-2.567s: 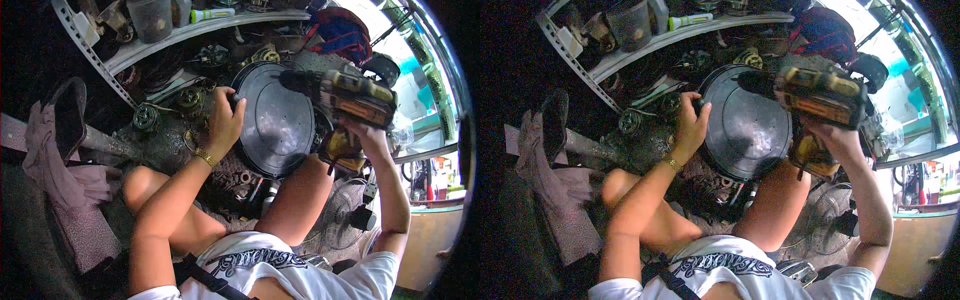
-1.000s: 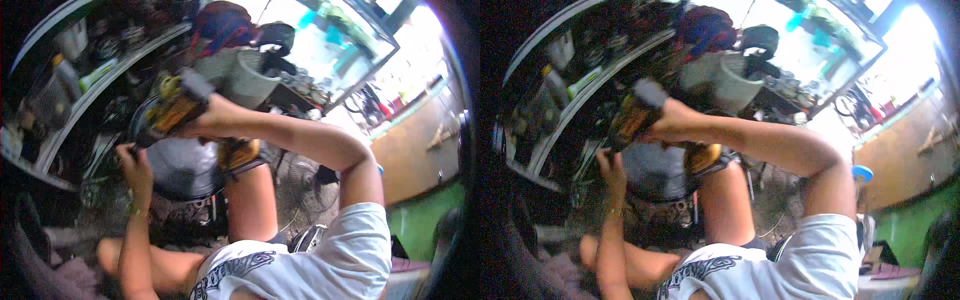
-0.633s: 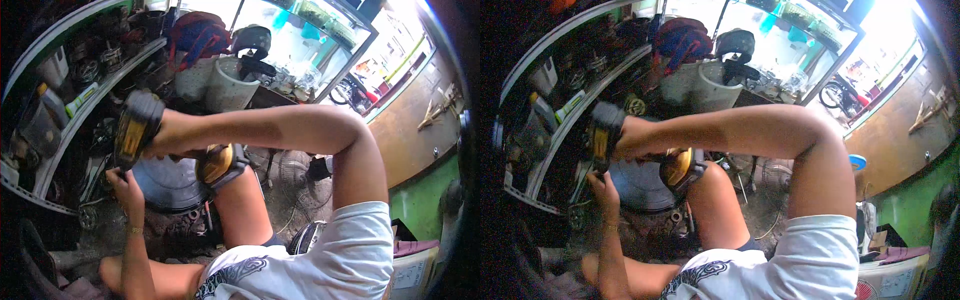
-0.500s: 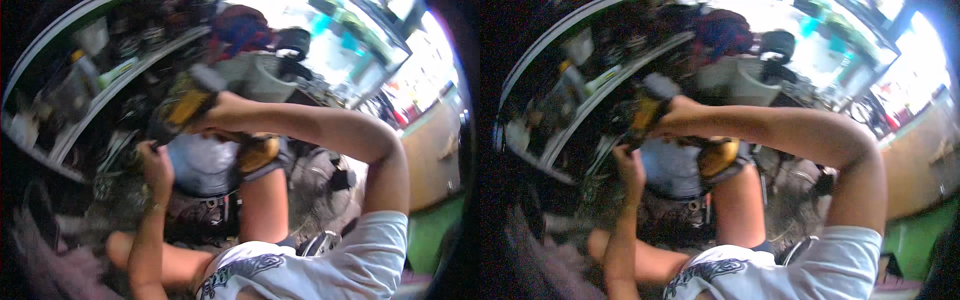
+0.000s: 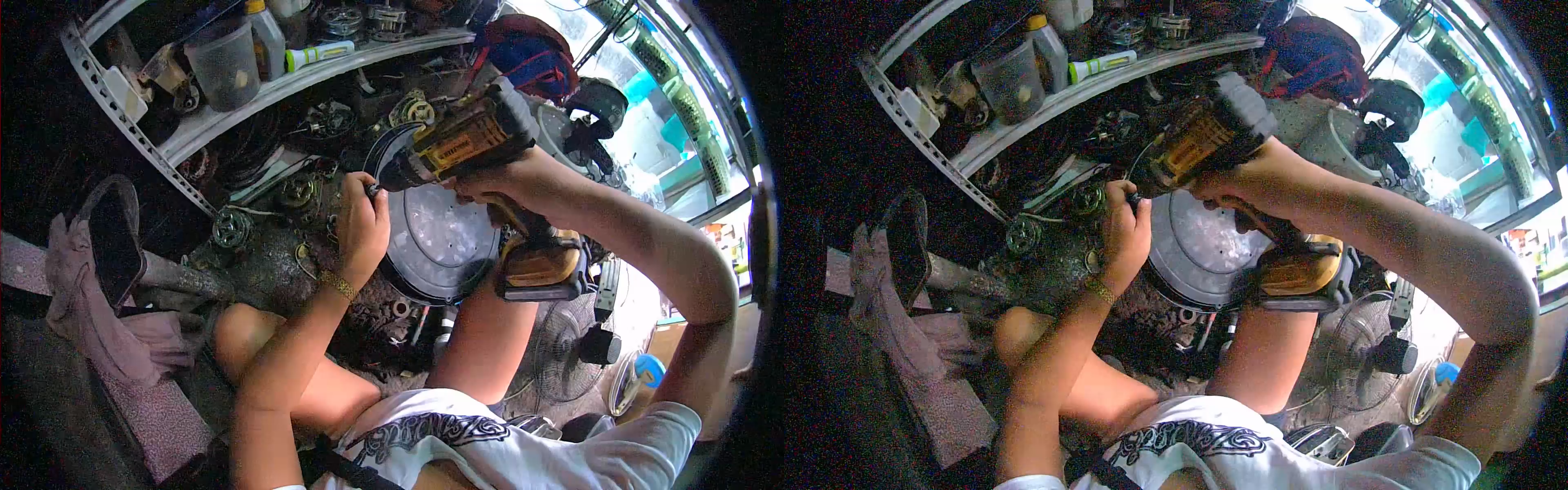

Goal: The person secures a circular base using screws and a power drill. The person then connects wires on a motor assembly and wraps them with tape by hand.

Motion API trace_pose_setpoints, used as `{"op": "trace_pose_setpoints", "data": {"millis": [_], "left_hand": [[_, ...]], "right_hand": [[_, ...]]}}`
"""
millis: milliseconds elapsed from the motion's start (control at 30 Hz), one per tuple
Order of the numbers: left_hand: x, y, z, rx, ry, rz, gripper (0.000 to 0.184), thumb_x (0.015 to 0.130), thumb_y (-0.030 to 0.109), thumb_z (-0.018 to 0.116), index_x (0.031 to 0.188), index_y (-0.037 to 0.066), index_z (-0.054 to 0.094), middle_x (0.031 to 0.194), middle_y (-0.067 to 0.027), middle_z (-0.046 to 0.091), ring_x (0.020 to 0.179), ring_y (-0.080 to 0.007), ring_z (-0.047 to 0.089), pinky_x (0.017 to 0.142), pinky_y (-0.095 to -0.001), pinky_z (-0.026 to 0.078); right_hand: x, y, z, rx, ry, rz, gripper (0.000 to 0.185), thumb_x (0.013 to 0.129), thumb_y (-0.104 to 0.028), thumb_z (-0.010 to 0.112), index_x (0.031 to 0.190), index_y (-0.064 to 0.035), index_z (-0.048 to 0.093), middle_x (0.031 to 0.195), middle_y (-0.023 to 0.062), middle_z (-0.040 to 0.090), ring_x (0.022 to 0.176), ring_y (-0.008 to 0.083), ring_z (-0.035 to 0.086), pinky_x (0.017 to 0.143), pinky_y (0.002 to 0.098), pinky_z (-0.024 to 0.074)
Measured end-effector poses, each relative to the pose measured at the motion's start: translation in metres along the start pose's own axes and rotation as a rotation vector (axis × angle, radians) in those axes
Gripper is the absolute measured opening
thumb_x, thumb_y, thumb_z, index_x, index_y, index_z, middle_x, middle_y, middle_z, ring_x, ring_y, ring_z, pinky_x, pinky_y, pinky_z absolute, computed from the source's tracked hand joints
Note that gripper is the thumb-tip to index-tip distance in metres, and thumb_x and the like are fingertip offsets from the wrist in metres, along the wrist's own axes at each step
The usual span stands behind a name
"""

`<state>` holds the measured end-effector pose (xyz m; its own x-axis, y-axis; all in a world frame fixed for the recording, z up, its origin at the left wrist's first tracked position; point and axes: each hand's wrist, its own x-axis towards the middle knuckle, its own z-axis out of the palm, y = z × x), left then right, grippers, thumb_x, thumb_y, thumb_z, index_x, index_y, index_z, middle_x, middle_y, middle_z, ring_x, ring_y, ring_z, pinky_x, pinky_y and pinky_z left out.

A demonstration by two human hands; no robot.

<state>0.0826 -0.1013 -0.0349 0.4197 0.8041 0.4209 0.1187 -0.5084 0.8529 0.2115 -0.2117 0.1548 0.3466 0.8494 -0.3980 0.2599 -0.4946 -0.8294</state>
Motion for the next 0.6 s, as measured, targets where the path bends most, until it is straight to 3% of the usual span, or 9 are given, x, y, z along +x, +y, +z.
{"op": "trace_pose_setpoints", "data": {"millis": [67,300,367,400,467,600], "left_hand": [[0.002,-0.001,-0.002,0.012,-0.027,0.030,0.018,0.089,0.010,0.054,0.101,0.004,0.043,0.097,-0.0163,0.049,0.088,-0.0376,0.054,0.071,-0.0433,0.045],[0.003,-0.001,-0.002,0.030,-0.049,0.013,0.015,0.090,0.011,0.053,0.099,0.004,0.042,0.095,-0.0152,0.048,0.086,-0.0373,0.053,0.070,-0.0441,0.045],[0.004,-0.002,-0.002,0.010,-0.046,0.048,0.015,0.090,0.012,0.052,0.099,0.004,0.042,0.095,-0.0151,0.048,0.085,-0.0370,0.053,0.070,-0.0445,0.045],[0.005,-0.002,-0.002,0.012,-0.047,0.048,0.015,0.090,0.012,0.052,0.099,0.004,0.042,0.095,-0.0151,0.048,0.085,-0.0370,0.053,0.070,-0.0445,0.045],[0.004,-0.002,-0.005,0.032,-0.050,0.034,0.016,0.090,0.013,0.052,0.098,0.004,0.041,0.096,-0.0156,0.048,0.085,-0.0369,0.053,0.069,-0.0441,0.045],[0.004,0.001,-0.008,0.019,-0.074,0.001,0.016,0.090,0.013,0.051,0.097,0.003,0.042,0.095,-0.0161,0.049,0.085,-0.0373,0.053,0.069,-0.0440,0.044]], "right_hand": [[0.004,0.005,0.000,-0.009,0.040,-0.077,0.031,0.074,-0.016,0.072,0.103,-0.0093,0.063,0.073,0.0009,0.062,0.058,0.0098,0.056,0.043,0.0245,0.0455],[-0.008,-0.003,-0.008,0.034,-0.013,-0.014,0.035,0.074,-0.014,0.073,0.107,-0.0107,0.063,0.079,0.0028,0.065,0.064,0.0101,0.059,0.045,0.0259,0.0467],[-0.015,-0.006,-0.008,0.021,0.036,-0.011,0.038,0.076,-0.009,0.070,0.112,-0.0012,0.061,0.091,0.0077,0.068,0.074,0.0130,0.064,0.064,0.0282,0.0529],[-0.012,-0.002,-0.014,0.023,0.036,-0.011,0.038,0.076,-0.009,0.070,0.112,-0.0012,0.061,0.091,0.0077,0.068,0.074,0.0130,0.064,0.064,0.0282,0.0529],[-0.003,0.008,-0.033,0.057,-0.002,-0.287,0.037,0.077,-0.010,0.068,0.113,-0.0022,0.060,0.090,0.0063,0.067,0.075,0.0129,0.064,0.063,0.0283,0.0531],[0.009,0.017,-0.059,0.006,0.151,-0.370,0.037,0.077,-0.010,0.068,0.112,-0.0024,0.060,0.093,0.0073,0.067,0.078,0.0142,0.064,0.067,0.0285,0.0535]]}}
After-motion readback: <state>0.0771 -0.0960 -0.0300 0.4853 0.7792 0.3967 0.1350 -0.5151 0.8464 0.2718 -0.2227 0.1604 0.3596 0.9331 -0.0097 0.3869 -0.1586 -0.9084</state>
